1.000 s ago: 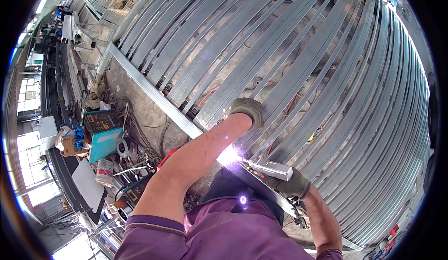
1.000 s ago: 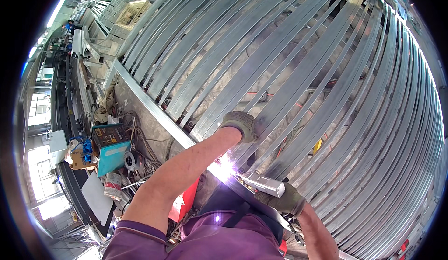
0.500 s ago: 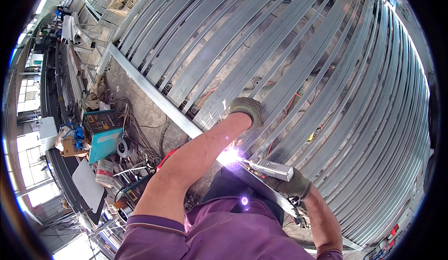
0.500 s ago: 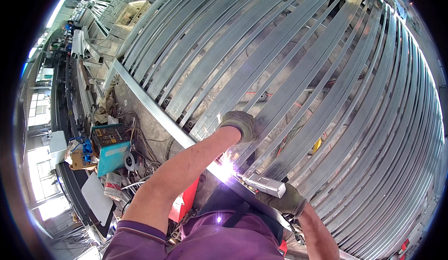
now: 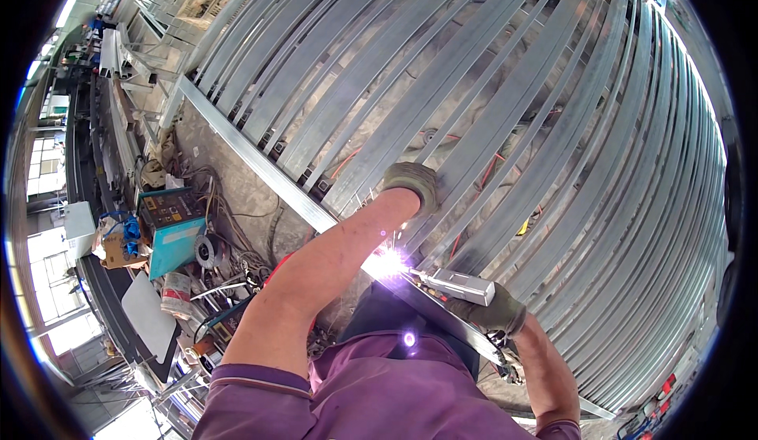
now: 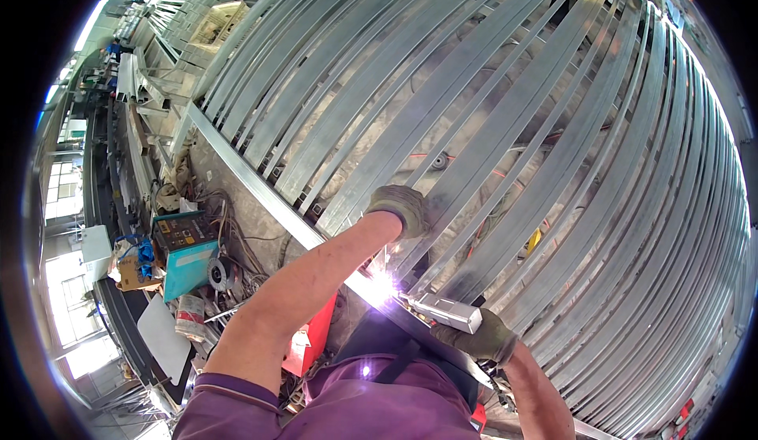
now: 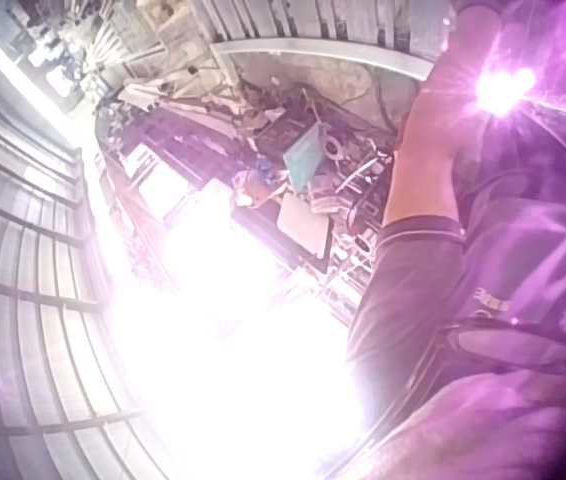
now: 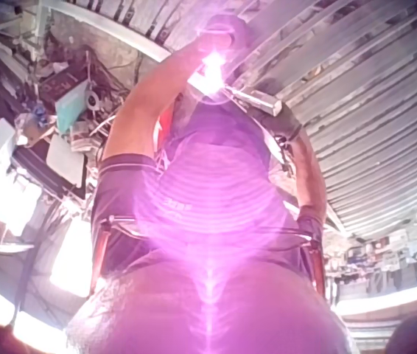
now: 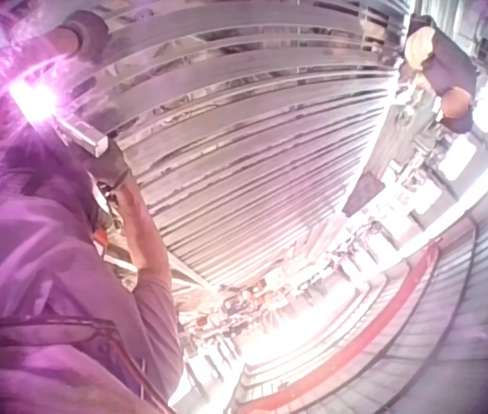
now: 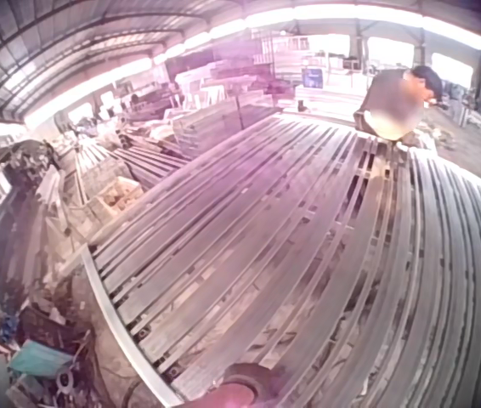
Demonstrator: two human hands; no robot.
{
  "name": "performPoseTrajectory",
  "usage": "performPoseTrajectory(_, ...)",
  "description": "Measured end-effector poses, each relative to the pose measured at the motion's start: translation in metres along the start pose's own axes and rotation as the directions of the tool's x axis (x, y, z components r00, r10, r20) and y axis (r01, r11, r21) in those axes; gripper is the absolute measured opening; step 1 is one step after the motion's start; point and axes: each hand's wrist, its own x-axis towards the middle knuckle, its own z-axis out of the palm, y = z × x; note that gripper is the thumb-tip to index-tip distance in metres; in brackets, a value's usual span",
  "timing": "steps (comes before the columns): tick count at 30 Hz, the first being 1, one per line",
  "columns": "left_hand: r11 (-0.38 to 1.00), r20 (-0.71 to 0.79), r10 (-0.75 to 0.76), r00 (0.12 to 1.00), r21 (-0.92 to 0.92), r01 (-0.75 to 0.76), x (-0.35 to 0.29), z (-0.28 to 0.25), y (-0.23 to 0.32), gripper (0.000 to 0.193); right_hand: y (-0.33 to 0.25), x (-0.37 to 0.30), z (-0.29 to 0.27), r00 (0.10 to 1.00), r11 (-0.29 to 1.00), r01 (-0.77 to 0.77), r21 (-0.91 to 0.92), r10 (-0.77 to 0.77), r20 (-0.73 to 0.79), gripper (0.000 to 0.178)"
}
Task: The person welds a metal frame using a handheld welding tool, creating bright sparks as they move along the joints. The person wears gloves and a purple shirt while working in a workshop environment.
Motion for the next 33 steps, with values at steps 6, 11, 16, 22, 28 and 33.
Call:
performPoseTrajectory(6, 1.0, -0.015, 0.007, 1.0, 0.014, -0.006, 0.005, 0.007, -0.001, 0.063, -0.009, -0.004, -0.001, 0.998, 0.992, -0.062, 0.114, 0.059, 0.022, 0.051)
performPoseTrajectory(11, 1.0, 0.005, -0.002, 1.0, 0.018, 0.002, 0.008, 0.007, -0.001, 0.065, -0.015, -0.007, -0.002, 0.996, 0.99, -0.088, 0.108, 0.086, 0.022, 0.051)
performPoseTrajectory(16, 1.0, 0.023, 0.003, 1.0, 0.017, -0.003, 0.006, 0.004, -0.001, 0.063, -0.005, -0.006, 0.0, 0.997, 0.985, -0.081, 0.151, 0.081, 0.011, 0.05)
performPoseTrajectory(22, 1.0, 0.018, 0.002, 1.0, 0.007, -0.002, 0.004, 0.002, 0.0, 0.062, 0.0, -0.008, -0.001, 0.998, 0.994, -0.065, 0.085, 0.065, -0.001, 0.052)
performPoseTrajectory(28, 1.0, 0.018, 0.005, 1.0, 0.008, -0.005, 0.003, 0.002, -0.001, 0.062, 0.01, -0.004, -0.001, 1.0, 0.997, -0.015, 0.075, 0.014, 0.006, 0.054)
performPoseTrajectory(33, 1.0, 0.015, 0.0, 1.0, 0.009, 0.0, 0.006, 0.005, -0.002, 0.064, -0.001, -0.008, -0.002, 0.997, 0.993, -0.078, 0.092, 0.076, 0.025, 0.054)
